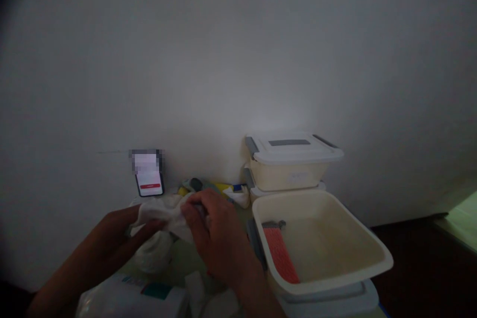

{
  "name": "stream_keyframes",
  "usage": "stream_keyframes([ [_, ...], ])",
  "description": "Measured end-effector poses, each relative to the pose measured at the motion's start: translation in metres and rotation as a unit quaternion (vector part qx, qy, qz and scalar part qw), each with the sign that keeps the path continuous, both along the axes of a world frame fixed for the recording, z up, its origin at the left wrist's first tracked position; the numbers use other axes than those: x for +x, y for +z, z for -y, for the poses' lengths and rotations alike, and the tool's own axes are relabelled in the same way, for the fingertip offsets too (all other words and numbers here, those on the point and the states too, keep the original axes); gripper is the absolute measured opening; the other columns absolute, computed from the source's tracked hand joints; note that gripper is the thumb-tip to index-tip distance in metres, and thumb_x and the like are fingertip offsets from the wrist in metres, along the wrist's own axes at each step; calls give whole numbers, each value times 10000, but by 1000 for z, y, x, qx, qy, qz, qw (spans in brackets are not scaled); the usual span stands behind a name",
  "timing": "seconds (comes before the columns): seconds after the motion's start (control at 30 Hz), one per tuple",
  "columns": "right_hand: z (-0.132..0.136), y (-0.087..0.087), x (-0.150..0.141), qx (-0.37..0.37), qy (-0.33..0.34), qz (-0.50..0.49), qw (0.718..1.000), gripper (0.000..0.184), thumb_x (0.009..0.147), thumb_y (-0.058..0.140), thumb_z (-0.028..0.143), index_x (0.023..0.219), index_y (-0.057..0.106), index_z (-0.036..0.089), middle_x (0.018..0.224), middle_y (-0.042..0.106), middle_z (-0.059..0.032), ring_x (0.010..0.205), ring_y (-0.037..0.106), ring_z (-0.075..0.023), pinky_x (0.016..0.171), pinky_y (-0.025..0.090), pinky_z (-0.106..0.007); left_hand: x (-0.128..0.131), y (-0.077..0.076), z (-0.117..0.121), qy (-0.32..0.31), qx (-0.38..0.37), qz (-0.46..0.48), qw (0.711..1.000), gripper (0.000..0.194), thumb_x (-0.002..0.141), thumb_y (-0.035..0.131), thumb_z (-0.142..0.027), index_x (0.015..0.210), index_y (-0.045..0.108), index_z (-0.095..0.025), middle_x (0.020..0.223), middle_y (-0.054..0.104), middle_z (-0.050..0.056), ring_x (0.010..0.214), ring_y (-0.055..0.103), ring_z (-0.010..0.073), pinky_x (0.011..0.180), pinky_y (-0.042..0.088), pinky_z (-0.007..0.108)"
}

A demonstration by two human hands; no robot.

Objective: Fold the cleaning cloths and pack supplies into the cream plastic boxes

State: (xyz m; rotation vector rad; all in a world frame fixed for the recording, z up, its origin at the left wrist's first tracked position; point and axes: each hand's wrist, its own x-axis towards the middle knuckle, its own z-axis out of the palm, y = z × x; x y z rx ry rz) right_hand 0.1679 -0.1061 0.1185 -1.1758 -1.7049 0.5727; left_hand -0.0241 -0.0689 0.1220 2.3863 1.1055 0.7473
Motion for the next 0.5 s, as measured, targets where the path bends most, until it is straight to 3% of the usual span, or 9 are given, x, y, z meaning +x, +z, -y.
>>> stream_keyframes([
  [0.2, 3, 0, 12, -52, 3, -68, 996, 203, 905, 447, 298, 1089, 529, 282, 790, 564, 40, 686, 519, -87, 597, 388, -191, -4, 6, 4, 24, 43, 36, 998, 306, 899, 389, -307, 692, 579, -187, 646, 642, 1, 588, 599, 123, 573, 458, 203],
  [0.3, 5, 3, 15, -84, 31, -66, 994, 165, 903, 450, 316, 996, 571, 254, 795, 571, 29, 676, 520, -87, 556, 380, -181, -2, 5, 4, 21, -8, 54, 998, 214, 890, 413, -308, 969, 580, -201, 820, 678, 18, 719, 629, 137, 623, 488, 209],
  [0.37, 5, 6, 13, -88, 50, -58, 993, 165, 898, 458, 328, 904, 585, 223, 781, 576, 22, 677, 525, -91, 554, 382, -183, 1, 4, 5, 24, -30, 62, 997, 293, 868, 464, -313, 1142, 499, -216, 901, 679, 27, 771, 633, 143, 637, 504, 215],
  [0.5, 5, 8, 10, -86, 69, -28, 994, 190, 905, 445, 334, 868, 586, 212, 765, 596, 20, 693, 546, -103, 593, 408, -199, 7, 4, 7, 43, -12, 67, 997, 169, 843, 515, -317, 956, 596, -219, 843, 692, 13, 747, 636, 142, 646, 511, 221],
])
